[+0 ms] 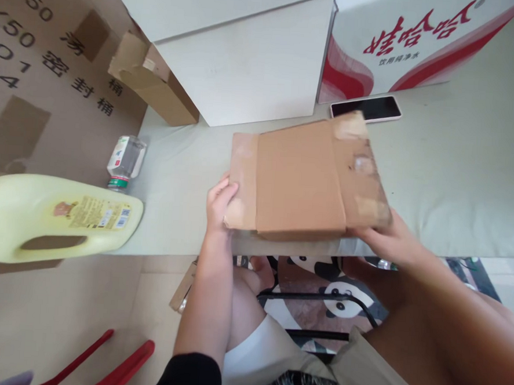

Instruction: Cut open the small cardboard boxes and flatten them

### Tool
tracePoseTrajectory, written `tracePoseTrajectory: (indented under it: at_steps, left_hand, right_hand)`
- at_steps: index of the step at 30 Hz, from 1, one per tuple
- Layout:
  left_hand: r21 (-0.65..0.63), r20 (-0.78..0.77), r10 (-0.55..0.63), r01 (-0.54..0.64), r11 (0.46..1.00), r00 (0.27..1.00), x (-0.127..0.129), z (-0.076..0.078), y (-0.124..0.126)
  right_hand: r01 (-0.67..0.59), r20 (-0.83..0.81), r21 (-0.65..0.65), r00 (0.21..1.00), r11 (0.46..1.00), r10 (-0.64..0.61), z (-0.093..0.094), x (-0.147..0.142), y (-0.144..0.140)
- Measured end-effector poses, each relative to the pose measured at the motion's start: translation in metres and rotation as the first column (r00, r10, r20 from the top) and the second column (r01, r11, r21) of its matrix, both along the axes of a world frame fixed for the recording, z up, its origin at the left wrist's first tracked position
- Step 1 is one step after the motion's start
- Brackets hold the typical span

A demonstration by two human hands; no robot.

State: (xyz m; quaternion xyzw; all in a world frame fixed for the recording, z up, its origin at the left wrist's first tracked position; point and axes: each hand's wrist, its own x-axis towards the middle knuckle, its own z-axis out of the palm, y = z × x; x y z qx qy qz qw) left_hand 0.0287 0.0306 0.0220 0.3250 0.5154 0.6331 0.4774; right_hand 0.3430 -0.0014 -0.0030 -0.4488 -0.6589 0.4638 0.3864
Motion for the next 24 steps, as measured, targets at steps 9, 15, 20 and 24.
tracePoseTrajectory:
  at_steps: [9,15,20,24]
  left_hand:
    - [-0.160,0.228,-0.127,0.165,0.973,0.965,-0.006,-0.006,-0.004]
    - [-0.158,0.105,-0.222,0.237,0.959,0.969,-0.006,-0.011,-0.002]
    - [-0.166,0.049,-0.165,0.171,0.971,0.985,-0.005,-0.006,0.001]
    - [-0.113,-0.031,-0.150,0.146,0.983,0.988,-0.004,0.000,0.001]
  right_hand:
    - [-0.009,-0.020,0.024,1.000,1.000,0.010,-0.013,-0.015,0.009]
    - [0.065,0.070,-0.014,0.995,0.998,-0.064,-0.016,-0.017,0.021]
    - [0.209,0.123,0.019,0.970,0.978,-0.209,-0.005,-0.023,0.020]
    - [0.478,0.184,0.068,0.857,0.876,-0.482,0.003,-0.026,0.018]
